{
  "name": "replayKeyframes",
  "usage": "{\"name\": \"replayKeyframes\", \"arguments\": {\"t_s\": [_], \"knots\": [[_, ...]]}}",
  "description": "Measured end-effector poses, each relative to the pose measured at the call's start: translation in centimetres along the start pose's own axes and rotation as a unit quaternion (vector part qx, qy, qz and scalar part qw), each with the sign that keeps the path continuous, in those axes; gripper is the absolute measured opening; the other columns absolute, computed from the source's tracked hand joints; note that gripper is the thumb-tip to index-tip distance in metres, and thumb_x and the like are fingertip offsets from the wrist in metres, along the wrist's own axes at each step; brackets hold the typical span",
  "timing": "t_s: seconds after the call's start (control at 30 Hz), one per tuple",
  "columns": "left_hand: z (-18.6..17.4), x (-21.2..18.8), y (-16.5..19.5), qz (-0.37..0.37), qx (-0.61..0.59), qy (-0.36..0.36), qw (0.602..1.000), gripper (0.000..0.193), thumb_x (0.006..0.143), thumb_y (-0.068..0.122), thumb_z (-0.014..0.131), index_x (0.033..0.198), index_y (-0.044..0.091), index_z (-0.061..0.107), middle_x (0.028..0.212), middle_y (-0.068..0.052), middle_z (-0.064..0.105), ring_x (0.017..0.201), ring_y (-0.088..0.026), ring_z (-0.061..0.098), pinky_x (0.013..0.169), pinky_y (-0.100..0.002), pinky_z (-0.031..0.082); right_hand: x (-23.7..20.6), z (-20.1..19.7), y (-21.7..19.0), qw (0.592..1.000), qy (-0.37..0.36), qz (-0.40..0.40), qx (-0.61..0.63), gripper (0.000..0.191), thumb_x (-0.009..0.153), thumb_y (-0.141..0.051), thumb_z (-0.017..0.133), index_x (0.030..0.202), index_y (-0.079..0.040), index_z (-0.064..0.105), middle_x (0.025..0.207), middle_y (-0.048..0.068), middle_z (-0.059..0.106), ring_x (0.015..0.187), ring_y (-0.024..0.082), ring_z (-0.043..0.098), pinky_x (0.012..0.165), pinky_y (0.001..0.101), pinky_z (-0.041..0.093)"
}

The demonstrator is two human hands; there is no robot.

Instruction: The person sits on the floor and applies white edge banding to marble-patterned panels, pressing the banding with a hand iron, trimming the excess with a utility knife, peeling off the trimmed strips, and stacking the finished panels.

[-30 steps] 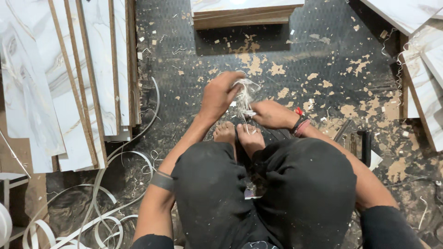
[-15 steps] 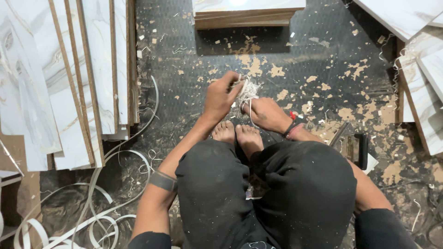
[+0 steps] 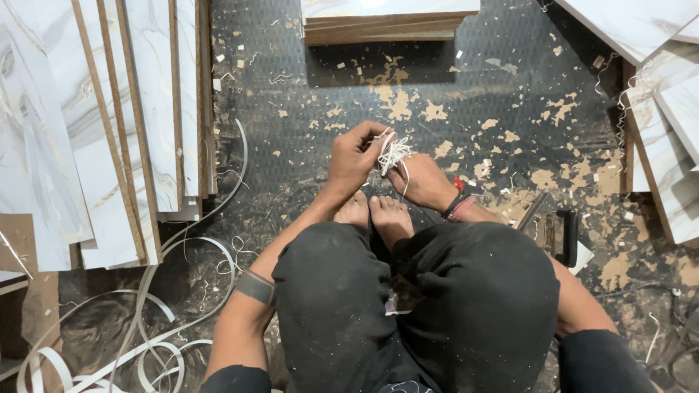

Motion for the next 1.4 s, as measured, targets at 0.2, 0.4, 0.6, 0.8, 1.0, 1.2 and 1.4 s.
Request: {"name": "replayKeyframes", "arguments": {"t_s": [0.2, 0.4, 0.6, 0.8, 1.0, 1.2, 1.4], "knots": [[0.1, -0.2, 0.7, 0.205, 0.406, -0.023, 0.89, 0.01, 0.092, 0.01, 0.07, 0.098, 0.008, 0.062, 0.089, -0.01, 0.068, 0.078, -0.028, 0.071, 0.064, -0.041, 0.055, 0.4, -3.0, -1.8, 0.993, -0.042, 0.102, -0.031, 0.029, 0.098, -0.029, 0.063, 0.085, -0.003, 0.067, 0.073, 0.021, 0.068, 0.071, 0.04, 0.067, 0.064, 0.0472, 0.049], [1.2, -1.2, 0.2, 0.213, 0.322, -0.125, 0.914, 0.007, 0.091, 0.009, 0.066, 0.095, 0.007, 0.061, 0.087, -0.009, 0.068, 0.08, -0.031, 0.07, 0.065, -0.042, 0.054, 0.4, -6.8, -2.9, 0.986, 0.127, 0.034, 0.101, 0.024, 0.1, -0.025, 0.066, 0.098, -0.002, 0.068, 0.08, 0.018, 0.068, 0.069, 0.032, 0.066, 0.062, 0.0385, 0.05], [1.0, -0.9, 0.5, 0.06, -0.019, -0.07, 0.996, 0.013, 0.097, 0.013, 0.069, 0.108, 0.006, 0.067, 0.091, -0.009, 0.075, 0.078, -0.025, 0.073, 0.068, -0.033, 0.057, 0.8, -2.6, 1.4, 0.98, 0.125, 0.036, 0.149, 0.015, 0.098, -0.016, 0.061, 0.096, -0.002, 0.066, 0.084, 0.02, 0.065, 0.074, 0.039, 0.062, 0.062, 0.0412, 0.048], [-0.4, -0.4, 1.5, 0.13, 0.247, 0.054, 0.959, 0.013, 0.095, 0.017, 0.073, 0.1, 0.008, 0.064, 0.09, -0.008, 0.073, 0.074, -0.026, 0.072, 0.063, -0.037, 0.054, 0.3, -1.0, -0.6, 0.998, 0.022, 0.053, 0.021, 0.019, 0.099, -0.018, 0.06, 0.09, -0.003, 0.069, 0.076, 0.021, 0.067, 0.072, 0.043, 0.065, 0.063, 0.0475, 0.049], [0.2, 0.0, 0.3, 0.175, 0.443, -0.076, 0.876, 0.007, 0.098, 0.013, 0.07, 0.1, 0.01, 0.065, 0.089, -0.008, 0.07, 0.084, -0.026, 0.072, 0.068, -0.041, 0.054, 0.1, -5.7, -2.7, 0.994, 0.079, 0.067, -0.032, 0.025, 0.098, -0.026, 0.07, 0.09, -0.003, 0.071, 0.07, 0.02, 0.066, 0.065, 0.037, 0.064, 0.058, 0.0442, 0.047], [0.7, -0.7, -0.6, 0.074, -0.011, -0.141, 0.987, 0.022, 0.105, 0.009, 0.065, 0.125, 0.003, 0.07, 0.106, -0.006, 0.075, 0.093, -0.014, 0.068, 0.077, -0.03, 0.055, -0.1, -5.4, 2.2, 0.939, 0.164, 0.074, 0.294, 0.019, 0.105, -0.019, 0.065, 0.1, -0.001, 0.069, 0.085, 0.0, 0.069, 0.078, 0.007, 0.06, 0.066, 0.0264, 0.049], [1.4, -0.8, -1.8, -0.095, -0.192, -0.12, 0.969, 0.022, 0.102, 0.008, 0.067, 0.123, 0.0, 0.071, 0.097, -0.003, 0.072, 0.078, -0.005, 0.056, 0.064, -0.025, 0.044, -0.5, -0.3, 5.2, 0.912, 0.057, 0.154, 0.376, 0.019, 0.104, -0.021, 0.062, 0.104, -0.003, 0.068, 0.082, -0.002, 0.062, 0.071, 0.007, 0.054, 0.06, 0.025, 0.044]]}}
Point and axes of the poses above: each hand's wrist, its own x-axis towards the middle knuckle, its own z-axis out of the palm, y = z × x, the point moved 6 cm from there along x, towards the middle knuckle
